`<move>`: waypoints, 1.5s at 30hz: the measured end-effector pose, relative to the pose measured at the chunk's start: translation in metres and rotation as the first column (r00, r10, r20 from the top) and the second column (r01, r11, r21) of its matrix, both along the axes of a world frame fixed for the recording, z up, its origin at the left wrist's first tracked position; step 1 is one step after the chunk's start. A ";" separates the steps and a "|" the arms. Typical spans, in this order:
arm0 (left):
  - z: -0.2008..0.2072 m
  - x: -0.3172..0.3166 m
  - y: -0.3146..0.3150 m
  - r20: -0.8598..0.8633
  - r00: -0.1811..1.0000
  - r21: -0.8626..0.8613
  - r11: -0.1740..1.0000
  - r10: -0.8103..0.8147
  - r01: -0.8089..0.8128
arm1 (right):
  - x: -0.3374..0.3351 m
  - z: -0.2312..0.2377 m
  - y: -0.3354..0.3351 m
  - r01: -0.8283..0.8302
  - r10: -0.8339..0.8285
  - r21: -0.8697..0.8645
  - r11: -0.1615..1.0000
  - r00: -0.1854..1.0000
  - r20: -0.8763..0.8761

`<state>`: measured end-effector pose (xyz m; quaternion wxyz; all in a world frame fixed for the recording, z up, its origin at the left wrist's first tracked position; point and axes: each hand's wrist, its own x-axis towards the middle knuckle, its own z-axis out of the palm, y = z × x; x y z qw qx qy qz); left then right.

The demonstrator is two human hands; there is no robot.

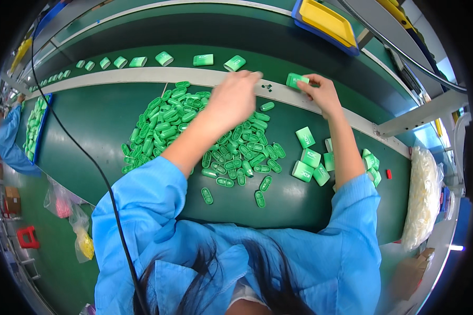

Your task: The person repeatedly picks green capsule halves and small rectangular boxes from a table, inserts the halves into the boxes, and places the assembled units onto a conveyor belt. The person also moves a blue tray filled with assembled units along the belt.

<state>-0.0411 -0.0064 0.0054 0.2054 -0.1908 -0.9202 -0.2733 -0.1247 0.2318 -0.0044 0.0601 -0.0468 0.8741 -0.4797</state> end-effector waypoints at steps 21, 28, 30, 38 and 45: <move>-0.018 0.020 0.018 0.106 0.965 0.434 0.884 -0.238 0.171 | 0.103 0.033 -0.018 -0.287 0.361 0.312 0.906 0.907 -0.215; -0.008 0.021 0.016 0.330 0.812 0.834 0.552 -0.482 -0.011 | 0.104 0.026 -0.032 -0.182 0.177 0.005 0.983 0.947 -0.267; -0.005 0.023 0.013 0.322 0.812 0.849 0.528 -0.487 -0.020 | 0.102 0.025 -0.028 -0.197 0.173 -0.089 0.976 0.958 -0.227; -0.014 0.024 0.022 0.370 0.838 0.823 0.559 -0.400 -0.097 | 0.095 0.006 -0.021 -0.245 0.194 -0.232 0.941 0.955 -0.224; -0.021 0.025 0.034 0.196 0.943 0.861 0.507 -0.271 -0.033 | 0.085 0.007 -0.006 -0.157 0.142 -0.333 0.930 0.988 -0.067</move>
